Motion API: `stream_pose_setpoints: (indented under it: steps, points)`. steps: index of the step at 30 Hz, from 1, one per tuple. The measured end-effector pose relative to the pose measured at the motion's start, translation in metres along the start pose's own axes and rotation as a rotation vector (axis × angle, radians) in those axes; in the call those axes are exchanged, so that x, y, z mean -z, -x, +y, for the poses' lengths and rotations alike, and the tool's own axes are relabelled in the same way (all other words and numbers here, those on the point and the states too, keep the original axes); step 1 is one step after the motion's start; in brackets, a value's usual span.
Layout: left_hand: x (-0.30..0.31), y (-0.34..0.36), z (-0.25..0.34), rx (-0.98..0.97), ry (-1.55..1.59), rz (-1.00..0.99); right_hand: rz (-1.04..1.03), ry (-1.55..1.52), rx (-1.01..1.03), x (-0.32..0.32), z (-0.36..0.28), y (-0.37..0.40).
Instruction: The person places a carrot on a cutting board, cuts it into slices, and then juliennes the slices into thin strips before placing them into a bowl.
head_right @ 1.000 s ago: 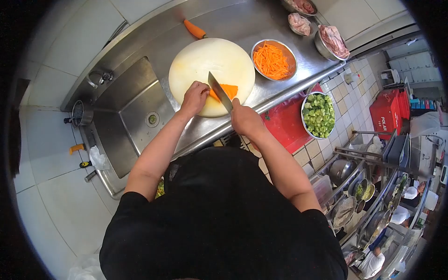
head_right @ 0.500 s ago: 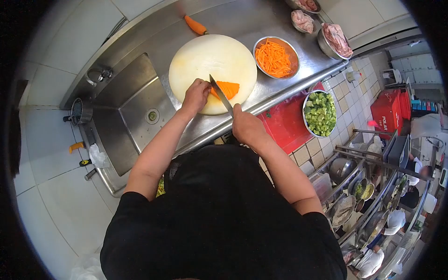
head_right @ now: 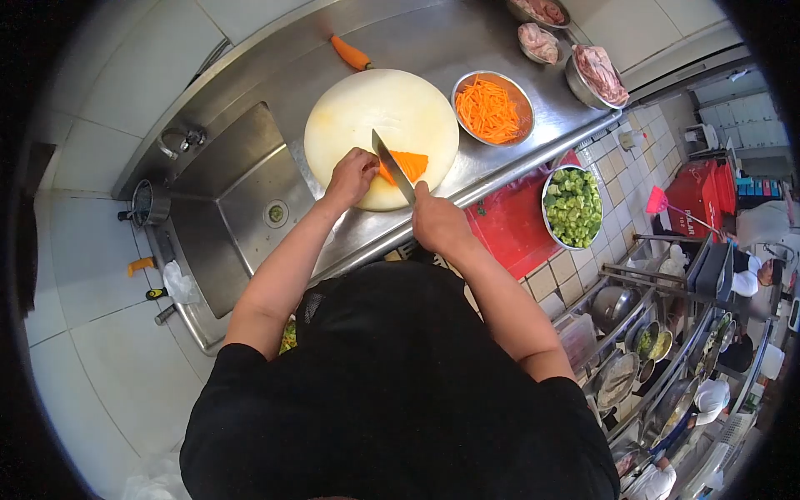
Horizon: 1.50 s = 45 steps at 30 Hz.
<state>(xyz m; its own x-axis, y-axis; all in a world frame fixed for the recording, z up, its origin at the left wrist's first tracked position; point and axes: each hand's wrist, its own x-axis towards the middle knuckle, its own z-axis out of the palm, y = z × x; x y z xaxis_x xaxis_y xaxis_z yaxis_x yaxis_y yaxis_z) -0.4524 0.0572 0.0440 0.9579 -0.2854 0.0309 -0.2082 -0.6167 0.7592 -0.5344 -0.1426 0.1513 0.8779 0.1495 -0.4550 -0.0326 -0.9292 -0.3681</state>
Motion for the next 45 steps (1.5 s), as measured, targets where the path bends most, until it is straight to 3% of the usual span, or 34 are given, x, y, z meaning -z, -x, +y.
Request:
stream_pose_setpoints:
  steps: [9,22,37,45]
  points:
    - [-0.004,0.002,-0.004,-0.015,-0.003,0.034,-0.03,0.01,-0.001,0.005,-0.005,0.018]
    - [-0.001,-0.001,-0.009,-0.012,0.012,0.047,-0.001,0.008,0.042,-0.012,0.003,-0.032]
    - [0.001,-0.001,-0.004,-0.01,-0.069,0.031,-0.055,0.038,0.028,0.009,-0.006,0.01]
    - [-0.006,0.0,-0.012,-0.031,-0.015,0.086,-0.05,0.029,0.016,-0.023,0.005,-0.018]
